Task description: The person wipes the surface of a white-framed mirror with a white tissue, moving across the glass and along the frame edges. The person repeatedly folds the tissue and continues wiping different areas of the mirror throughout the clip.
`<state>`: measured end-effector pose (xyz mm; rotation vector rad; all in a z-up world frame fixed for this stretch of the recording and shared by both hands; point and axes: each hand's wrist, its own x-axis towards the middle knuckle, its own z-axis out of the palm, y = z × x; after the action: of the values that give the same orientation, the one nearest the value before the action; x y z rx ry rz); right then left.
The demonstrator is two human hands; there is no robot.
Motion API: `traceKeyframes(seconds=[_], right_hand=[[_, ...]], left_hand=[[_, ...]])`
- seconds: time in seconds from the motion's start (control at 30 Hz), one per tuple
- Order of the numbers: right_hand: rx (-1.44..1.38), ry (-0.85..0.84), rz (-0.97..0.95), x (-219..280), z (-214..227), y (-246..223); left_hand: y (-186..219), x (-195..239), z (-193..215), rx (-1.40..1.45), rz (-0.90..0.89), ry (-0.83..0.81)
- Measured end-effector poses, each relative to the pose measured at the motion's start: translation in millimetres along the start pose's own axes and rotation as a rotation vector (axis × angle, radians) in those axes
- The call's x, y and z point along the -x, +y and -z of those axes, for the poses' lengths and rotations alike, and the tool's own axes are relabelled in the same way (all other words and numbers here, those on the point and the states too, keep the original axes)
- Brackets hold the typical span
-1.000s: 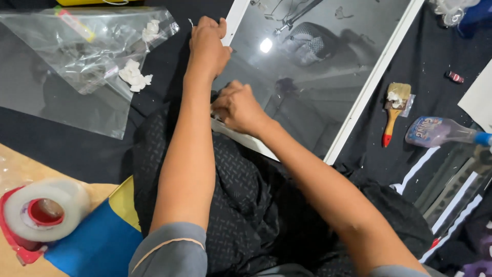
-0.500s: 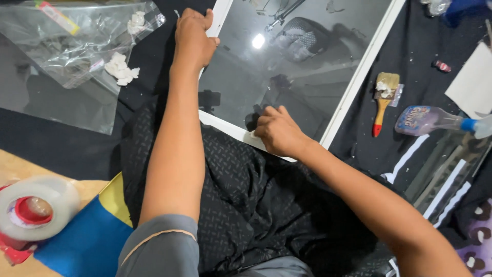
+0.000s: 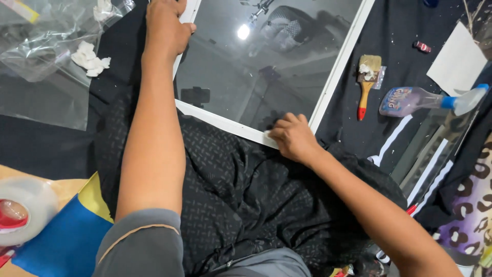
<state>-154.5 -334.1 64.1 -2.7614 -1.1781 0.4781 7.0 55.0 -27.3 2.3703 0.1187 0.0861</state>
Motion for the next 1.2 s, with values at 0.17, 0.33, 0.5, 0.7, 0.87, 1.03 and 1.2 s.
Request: traceKeyframes(seconds=[0.17,0.33,0.5,0.7,0.87,1.03,1.2], right_hand=[[0.088,-0.177,-0.073,42,8,23],[0.175,-0.328,-0.200,45,13,36],[0.113,0.144,-0.443,49,-11,26],[0.093,0.185,-0.678,40,-32,62],[0.165,0.285,-0.658,18,-25,91],[0.214,0.454,-0.475,-16,-4,102],[0.375,0.373,-0.675,-31,-18,172]], left_hand=[[2,0,0,0.028,0.070,-0.064],[-26,-17,-21,-0.171,-0.234,-0.002],[-12,-8,-16,-0.116,-0.114,-0.015],[3,6,-15,-0.221,0.004,-0.066],[1,7,-16,-0.200,0.007,-0.077],[20,8,1,-0.255,0.060,-0.097],[38,7,10,-0.276,0.184,-0.227]])
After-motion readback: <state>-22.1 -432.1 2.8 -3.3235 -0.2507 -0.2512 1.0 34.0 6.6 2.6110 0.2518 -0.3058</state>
